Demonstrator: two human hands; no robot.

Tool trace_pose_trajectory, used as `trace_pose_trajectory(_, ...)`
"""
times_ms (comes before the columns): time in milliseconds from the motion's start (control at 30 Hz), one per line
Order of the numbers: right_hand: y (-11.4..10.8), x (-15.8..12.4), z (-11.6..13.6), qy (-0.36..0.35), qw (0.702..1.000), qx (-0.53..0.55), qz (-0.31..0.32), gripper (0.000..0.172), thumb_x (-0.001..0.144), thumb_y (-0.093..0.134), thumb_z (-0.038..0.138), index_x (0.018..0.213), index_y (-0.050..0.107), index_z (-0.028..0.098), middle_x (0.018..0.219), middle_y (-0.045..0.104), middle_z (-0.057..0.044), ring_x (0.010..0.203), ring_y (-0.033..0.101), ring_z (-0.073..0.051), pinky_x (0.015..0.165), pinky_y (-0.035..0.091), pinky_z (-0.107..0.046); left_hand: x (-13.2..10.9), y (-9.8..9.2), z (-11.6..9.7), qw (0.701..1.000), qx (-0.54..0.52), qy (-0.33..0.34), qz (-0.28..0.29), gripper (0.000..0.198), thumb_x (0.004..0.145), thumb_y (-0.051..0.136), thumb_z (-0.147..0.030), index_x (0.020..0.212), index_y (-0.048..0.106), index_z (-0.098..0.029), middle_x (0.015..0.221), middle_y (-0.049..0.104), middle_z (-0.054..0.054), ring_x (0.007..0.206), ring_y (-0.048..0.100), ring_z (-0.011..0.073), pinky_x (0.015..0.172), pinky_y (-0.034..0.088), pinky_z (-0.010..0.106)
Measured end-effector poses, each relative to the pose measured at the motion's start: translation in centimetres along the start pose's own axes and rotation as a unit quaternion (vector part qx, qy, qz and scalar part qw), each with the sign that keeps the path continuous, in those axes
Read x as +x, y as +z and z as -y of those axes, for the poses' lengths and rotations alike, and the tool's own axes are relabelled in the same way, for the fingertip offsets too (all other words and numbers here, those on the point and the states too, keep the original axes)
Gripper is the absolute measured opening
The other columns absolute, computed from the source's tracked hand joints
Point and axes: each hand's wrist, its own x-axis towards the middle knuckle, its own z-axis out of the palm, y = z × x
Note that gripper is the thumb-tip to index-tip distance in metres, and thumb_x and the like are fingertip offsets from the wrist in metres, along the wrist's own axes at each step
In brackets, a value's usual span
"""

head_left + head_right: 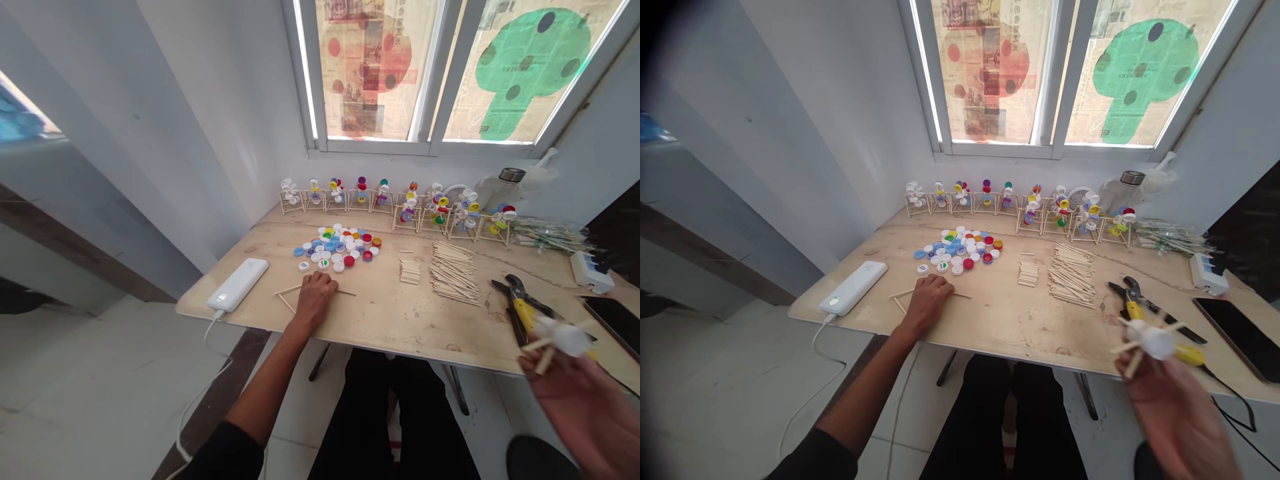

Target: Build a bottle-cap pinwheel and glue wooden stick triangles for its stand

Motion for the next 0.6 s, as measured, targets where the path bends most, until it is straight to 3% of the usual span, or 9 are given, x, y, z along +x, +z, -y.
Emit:
trace_pose_trajectory(100, 6.1, 0.1, -1.8, 0.089, 0.992, 0.074, 0.053, 0.034, 0.067, 0.072, 0.042, 0.098, 0.069, 0.027, 0.101, 0.067, -0.007, 0.079, 0.061, -0.022, 0.075, 0.050, -0.040, -0.6, -0.6, -0.4, 0.998, -0.060, -0.019, -0.031, 0.027, 0.080, 0.049, -0.008, 0.088, 0.069, -0.023, 0.095, 0.067, 0.010, 0.096, 0.056, 0.0261, 0.080, 0.040, 0.041)
trace_pose_trajectory(200, 10.3, -0.6, -3.5, 0.132, 0.980, 0.092, 0.117, 0.031, 0.064, 0.077, 0.039, 0.090, 0.069, 0.022, 0.089, 0.068, -0.006, 0.074, 0.060, -0.018, 0.071, 0.049, -0.034, -1.7, -1.3, -2.0, 0.970, -0.229, -0.049, -0.063, 0.022, 0.082, 0.051, -0.018, 0.094, 0.069, -0.022, 0.098, 0.069, 0.009, 0.099, 0.058, 0.0241, 0.086, 0.043, 0.040)
trace_pose_trajectory(267, 11.9, -0.9, -4.4, 0.136, 0.976, 0.088, 0.148, 0.029, 0.065, 0.077, 0.039, 0.085, 0.069, 0.020, 0.080, 0.067, -0.004, 0.070, 0.058, -0.016, 0.068, 0.047, -0.030, -2.5, -1.9, -3.6, 0.918, -0.384, -0.080, -0.052, 0.023, 0.084, 0.053, -0.030, 0.097, 0.069, -0.022, 0.100, 0.070, 0.007, 0.097, 0.061, 0.0222, 0.085, 0.045, 0.038)
trace_pose_trajectory(400, 13.7, -1.3, -5.4, 0.112, 0.974, 0.044, 0.192, 0.028, 0.069, 0.073, 0.041, 0.084, 0.069, 0.018, 0.075, 0.065, -0.003, 0.071, 0.057, -0.015, 0.067, 0.044, -0.027, -3.9, -2.8, -6.9, 0.773, -0.619, -0.131, 0.041, 0.035, 0.080, 0.059, -0.041, 0.106, 0.067, -0.019, 0.100, 0.071, 0.009, 0.098, 0.063, 0.0230, 0.087, 0.046, 0.036)
trace_pose_trajectory(500, 14.5, -1.7, -5.7, 0.100, 0.970, 0.018, 0.220, 0.029, 0.071, 0.071, 0.042, 0.089, 0.069, 0.018, 0.086, 0.066, -0.004, 0.073, 0.057, -0.015, 0.068, 0.044, -0.026, -4.2, -2.9, -8.6, 0.671, -0.720, -0.150, 0.088, 0.044, 0.075, 0.065, -0.040, 0.113, 0.064, -0.018, 0.108, 0.069, 0.012, 0.102, 0.062, 0.0244, 0.089, 0.045, 0.037)
trace_pose_trajectory(600, 15.1, -2.0, -5.8, 0.089, 0.967, 0.004, 0.240, 0.029, 0.073, 0.070, 0.042, 0.091, 0.070, 0.020, 0.091, 0.067, -0.004, 0.075, 0.058, -0.015, 0.070, 0.045, -0.027, -4.1, -2.8, -9.5, 0.609, -0.770, -0.158, 0.108, 0.047, 0.069, 0.073, -0.034, 0.112, 0.064, -0.018, 0.109, 0.068, 0.012, 0.104, 0.061, 0.0256, 0.091, 0.044, 0.038)
